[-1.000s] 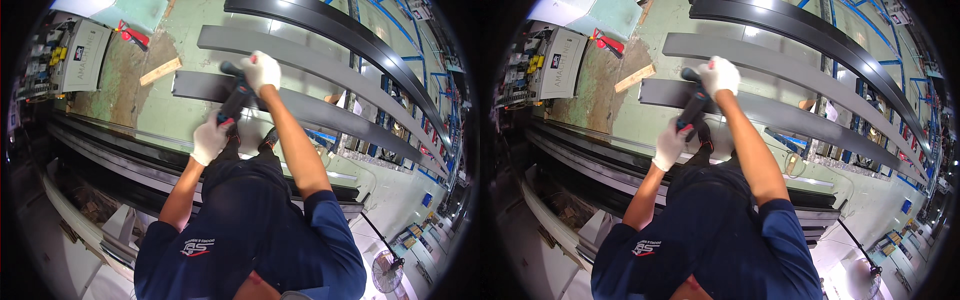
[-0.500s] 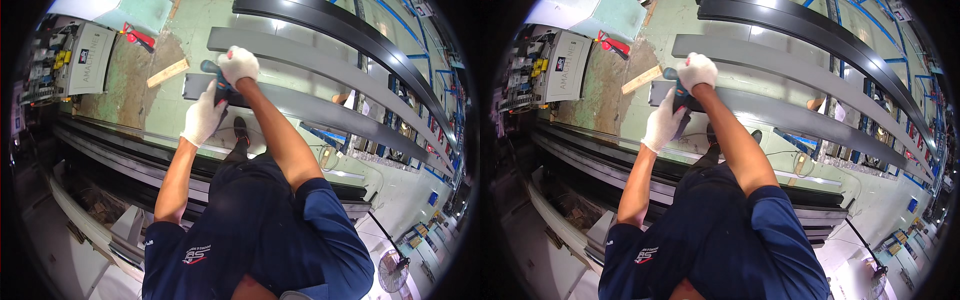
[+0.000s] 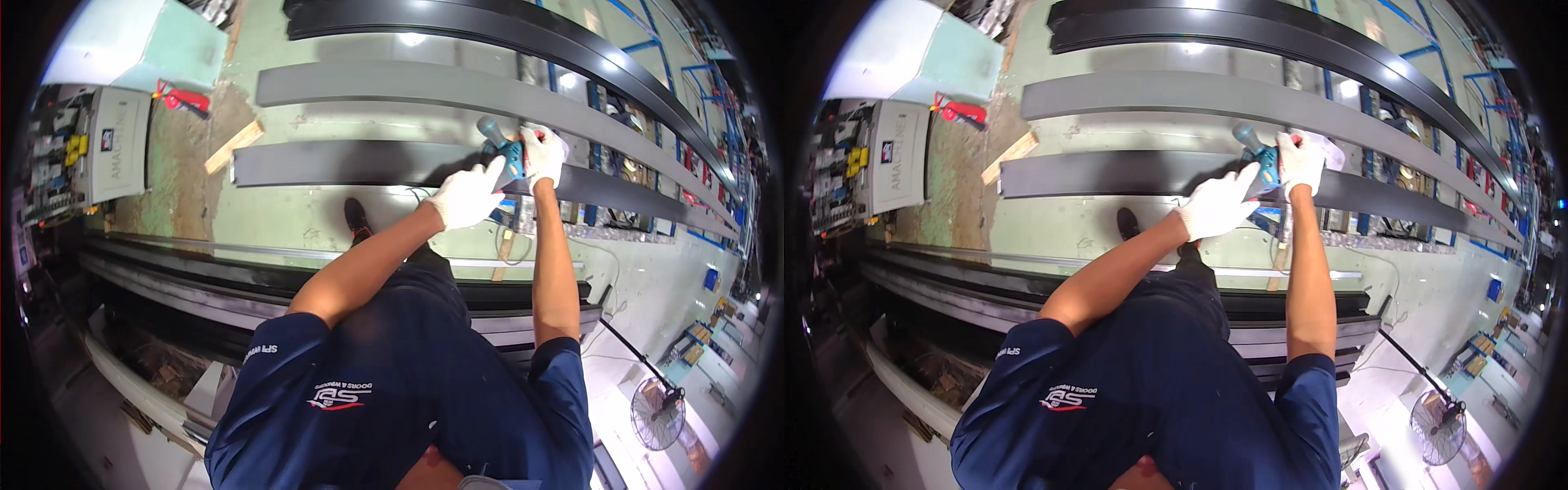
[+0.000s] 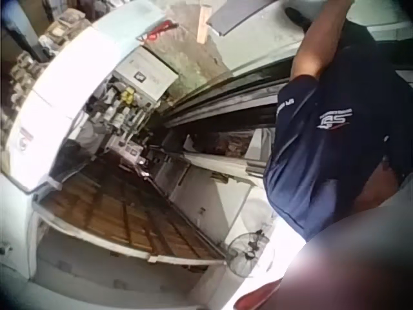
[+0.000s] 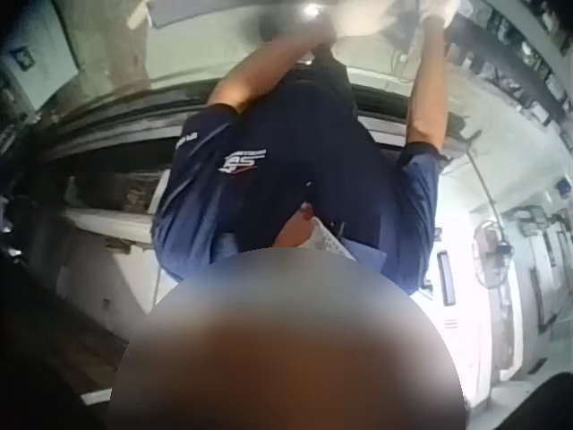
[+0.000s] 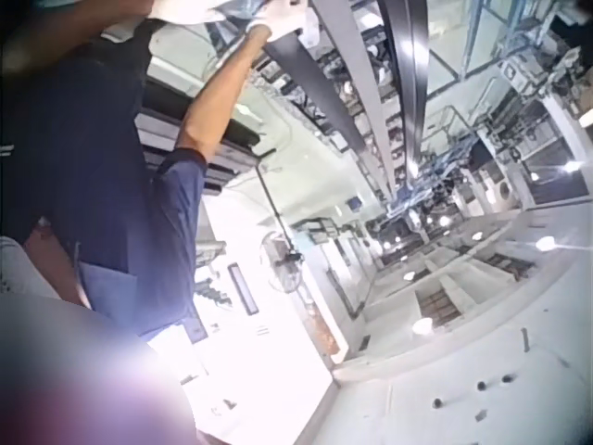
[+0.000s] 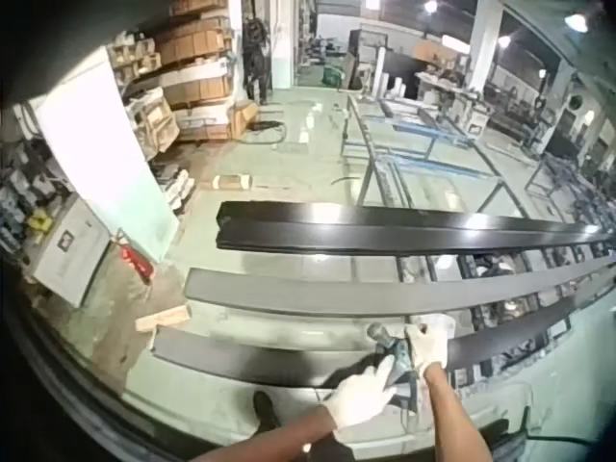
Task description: The recorder uses a power sander to smooth the surface of several long metal bars or beams laid out on a table.
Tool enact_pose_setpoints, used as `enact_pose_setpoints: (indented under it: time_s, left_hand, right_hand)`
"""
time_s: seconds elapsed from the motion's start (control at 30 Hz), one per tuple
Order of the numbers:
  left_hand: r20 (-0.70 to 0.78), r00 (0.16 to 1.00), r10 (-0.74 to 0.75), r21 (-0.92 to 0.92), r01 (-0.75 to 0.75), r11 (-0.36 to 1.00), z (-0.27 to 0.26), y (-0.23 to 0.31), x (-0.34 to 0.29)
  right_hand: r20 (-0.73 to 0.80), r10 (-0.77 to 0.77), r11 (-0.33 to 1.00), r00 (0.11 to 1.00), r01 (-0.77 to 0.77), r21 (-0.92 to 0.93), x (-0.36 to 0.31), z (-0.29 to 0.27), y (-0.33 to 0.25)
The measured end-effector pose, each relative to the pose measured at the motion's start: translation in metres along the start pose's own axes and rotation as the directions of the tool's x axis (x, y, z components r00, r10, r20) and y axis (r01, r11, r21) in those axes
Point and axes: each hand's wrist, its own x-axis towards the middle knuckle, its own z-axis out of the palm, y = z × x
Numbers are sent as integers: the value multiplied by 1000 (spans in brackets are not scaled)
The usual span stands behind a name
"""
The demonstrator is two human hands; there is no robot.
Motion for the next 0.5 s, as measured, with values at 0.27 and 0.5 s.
enact_pose_setpoints:
  time_s: [0.27, 0.5]
  left_hand:
    - [112, 994, 16, -263, 14, 965, 85, 98, 121]
    - [7, 1000, 24, -272, -21, 962, 111, 117, 147]
  right_hand:
    - [-148, 41, 994, 988, -56, -99, 89, -131, 121]
    - [-168, 130, 990, 977, -138, -37, 129, -165, 161]
